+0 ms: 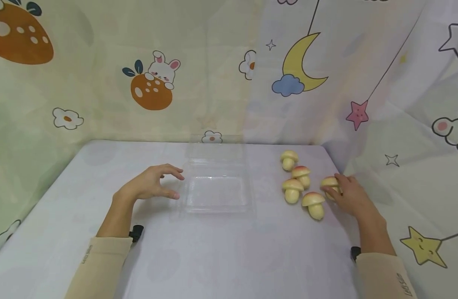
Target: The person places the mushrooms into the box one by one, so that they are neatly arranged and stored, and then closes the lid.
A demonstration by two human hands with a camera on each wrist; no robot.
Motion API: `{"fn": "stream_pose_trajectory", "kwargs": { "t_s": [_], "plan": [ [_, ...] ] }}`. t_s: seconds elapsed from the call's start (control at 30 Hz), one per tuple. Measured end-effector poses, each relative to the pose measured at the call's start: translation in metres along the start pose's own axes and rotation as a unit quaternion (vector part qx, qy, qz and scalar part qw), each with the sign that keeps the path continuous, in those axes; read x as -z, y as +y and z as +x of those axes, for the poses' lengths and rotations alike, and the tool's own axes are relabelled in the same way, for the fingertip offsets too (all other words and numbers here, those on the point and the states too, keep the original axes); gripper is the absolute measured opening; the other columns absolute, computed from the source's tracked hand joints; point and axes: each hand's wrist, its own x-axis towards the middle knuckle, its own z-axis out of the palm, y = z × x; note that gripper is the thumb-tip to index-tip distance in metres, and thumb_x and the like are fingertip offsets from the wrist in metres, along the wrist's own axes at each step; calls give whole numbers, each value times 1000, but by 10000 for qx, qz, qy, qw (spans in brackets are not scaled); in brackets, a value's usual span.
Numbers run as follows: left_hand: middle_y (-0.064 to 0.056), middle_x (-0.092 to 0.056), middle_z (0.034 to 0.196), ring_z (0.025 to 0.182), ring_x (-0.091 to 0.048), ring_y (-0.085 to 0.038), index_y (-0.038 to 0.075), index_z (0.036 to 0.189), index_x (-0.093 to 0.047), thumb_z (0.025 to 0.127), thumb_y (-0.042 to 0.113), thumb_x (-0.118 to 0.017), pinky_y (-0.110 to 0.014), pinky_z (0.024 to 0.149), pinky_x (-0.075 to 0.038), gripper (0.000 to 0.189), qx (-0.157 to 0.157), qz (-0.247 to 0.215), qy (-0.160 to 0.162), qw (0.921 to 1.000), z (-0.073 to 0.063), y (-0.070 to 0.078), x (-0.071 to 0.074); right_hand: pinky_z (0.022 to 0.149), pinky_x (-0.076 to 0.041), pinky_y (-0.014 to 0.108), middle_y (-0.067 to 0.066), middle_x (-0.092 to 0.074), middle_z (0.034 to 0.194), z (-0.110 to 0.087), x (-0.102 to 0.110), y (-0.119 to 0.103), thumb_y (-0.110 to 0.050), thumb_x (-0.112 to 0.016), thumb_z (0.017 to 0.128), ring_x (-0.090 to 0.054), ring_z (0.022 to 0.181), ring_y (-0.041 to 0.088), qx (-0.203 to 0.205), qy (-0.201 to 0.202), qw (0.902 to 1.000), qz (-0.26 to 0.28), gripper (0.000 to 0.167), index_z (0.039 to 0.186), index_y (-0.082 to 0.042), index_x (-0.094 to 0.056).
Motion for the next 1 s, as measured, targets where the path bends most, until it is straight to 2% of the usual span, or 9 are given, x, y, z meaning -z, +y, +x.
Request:
{"fn": "stream_pose_trajectory", "kwargs": {
  "t_s": [0.13, 0.37, 0.47, 0.7, 0.9, 1.0],
  "plan": [
    [5, -55, 150, 145, -42, -28, 21, 125, -72, 74, 41, -93, -57, 117, -37, 59, -54, 38, 6, 10000, -1, -2, 0, 97, -38, 76, 48, -39, 135, 0, -2, 3, -39, -57, 106, -42, 119, 64, 18, 46, 10000, 16, 71, 143, 18, -35],
    [9, -49, 155, 144, -44, -28, 21, 126, -72, 75, 43, -92, -52, 117, -41, 59, -171, -29, 0, 9998, -2, -5, 0, 87, -47, 70, 45, -48, 126, -1, -2, 6, -25, -58, 106, -53, 107, 59, 63, 261, 9996, 93, 54, 134, 18, -43],
    [9, -48, 156, 144, -45, -30, 21, 126, -72, 76, 42, -91, -52, 117, -41, 57, -143, -19, -27, 9999, -3, -5, 1, 88, -47, 70, 45, -48, 128, 0, -2, 5, -27, -58, 106, -53, 109, 60, -21, 164, 9998, 69, 55, 135, 17, -42],
    [8, -49, 156, 145, -44, -27, 23, 124, -73, 81, 40, -88, -51, 118, -39, 48, -223, -63, 30, 9997, -6, 0, 6, 87, -49, 70, 44, -49, 128, 5, 3, 4, -21, -61, 103, -55, 107, 59, 140, 146, 9998, 47, 54, 135, 17, -41],
    [3, -51, 156, 146, -41, -25, 20, 124, -74, 82, 40, -87, -53, 119, -38, 49, -232, -247, -31, 9994, -4, -2, 1, 89, -48, 70, 45, -48, 129, 6, 2, 3, -22, -63, 103, -54, 109, 59, 106, 64, 9999, 41, 56, 136, 17, -41],
    [6, -51, 155, 147, -41, -26, 20, 123, -74, 81, 41, -88, -53, 119, -37, 49, -149, -288, -86, 9994, -4, -3, -2, 88, -50, 69, 44, -48, 129, 6, 1, 2, -21, -63, 103, -55, 108, 59, 151, 60, 9998, 88, 55, 136, 17, -42]
  ]
}}
